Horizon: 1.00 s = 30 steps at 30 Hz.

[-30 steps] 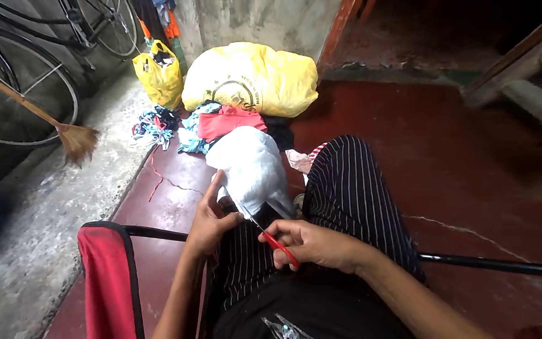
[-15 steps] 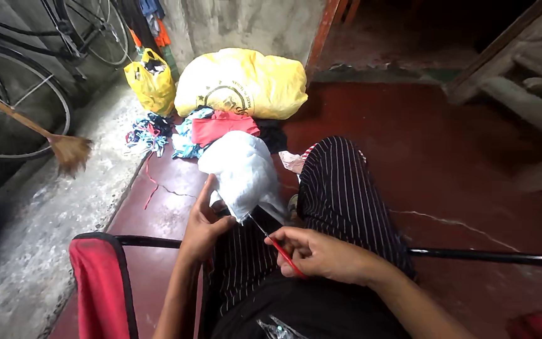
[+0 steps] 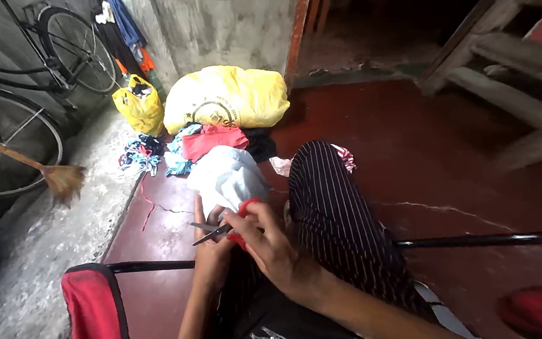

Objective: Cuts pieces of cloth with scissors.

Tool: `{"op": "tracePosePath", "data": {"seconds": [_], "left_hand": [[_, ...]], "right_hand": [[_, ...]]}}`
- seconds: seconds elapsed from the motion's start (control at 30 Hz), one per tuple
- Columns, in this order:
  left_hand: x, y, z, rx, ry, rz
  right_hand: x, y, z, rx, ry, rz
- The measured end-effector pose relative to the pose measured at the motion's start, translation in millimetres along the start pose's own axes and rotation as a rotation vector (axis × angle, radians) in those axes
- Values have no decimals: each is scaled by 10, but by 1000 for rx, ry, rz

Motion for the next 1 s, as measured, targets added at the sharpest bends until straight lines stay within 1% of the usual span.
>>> {"op": "tracePosePath", "data": {"seconds": [0.13,0.27,0.43,0.5,0.6,0.67,0.77,0.8,0.83,0.87,0.9,0.93,0.97,1.0], "left_hand": [[18,43,-58,68,-40,31],[61,155,-147,150,-75,39],[110,180,-237,278,-141,90],[135,197,-275,317,-172,141],[144,226,-317,300,-147,148],[130,261,-327,187,-103,141],[126,338,-305,-59,-57,95],[143,352,-271,-185,-77,91],[159,340,-240,-342,-126,67],[158,308,-221,-504,-212,10],[112,248,-248,-579,-296,-60],[16,167,-358,-513,-308,-155],[-92,47,-543,-366,-291,-236],[-170,2,-665,-217,-328,-259]], "right_hand": [[86,0,155,-27,68,10],[161,-49,308,-128,168,87],[215,-161,401,-223,234,148],[225,-211,406,-257,268,168],[238,-270,387,-268,287,191],[249,-297,341,-260,273,190],[251,-316,199,-221,210,178],[245,-319,139,-217,175,170],[244,-320,79,-216,143,153],[248,-318,24,-216,114,130],[254,-313,-23,-219,88,108],[260,-307,-59,-227,64,88],[264,-305,-87,-228,44,79],[268,-302,-104,-227,28,70]]}}
Point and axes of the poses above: each hand's wrist, its own x-axis away from the middle knuckle, its own y-axis out of the palm, z = x × y, the point moved 6 cm from there along -x, towards the middle knuckle, and after that the axes turned 1 degree about -x, right-handed, at the moved point
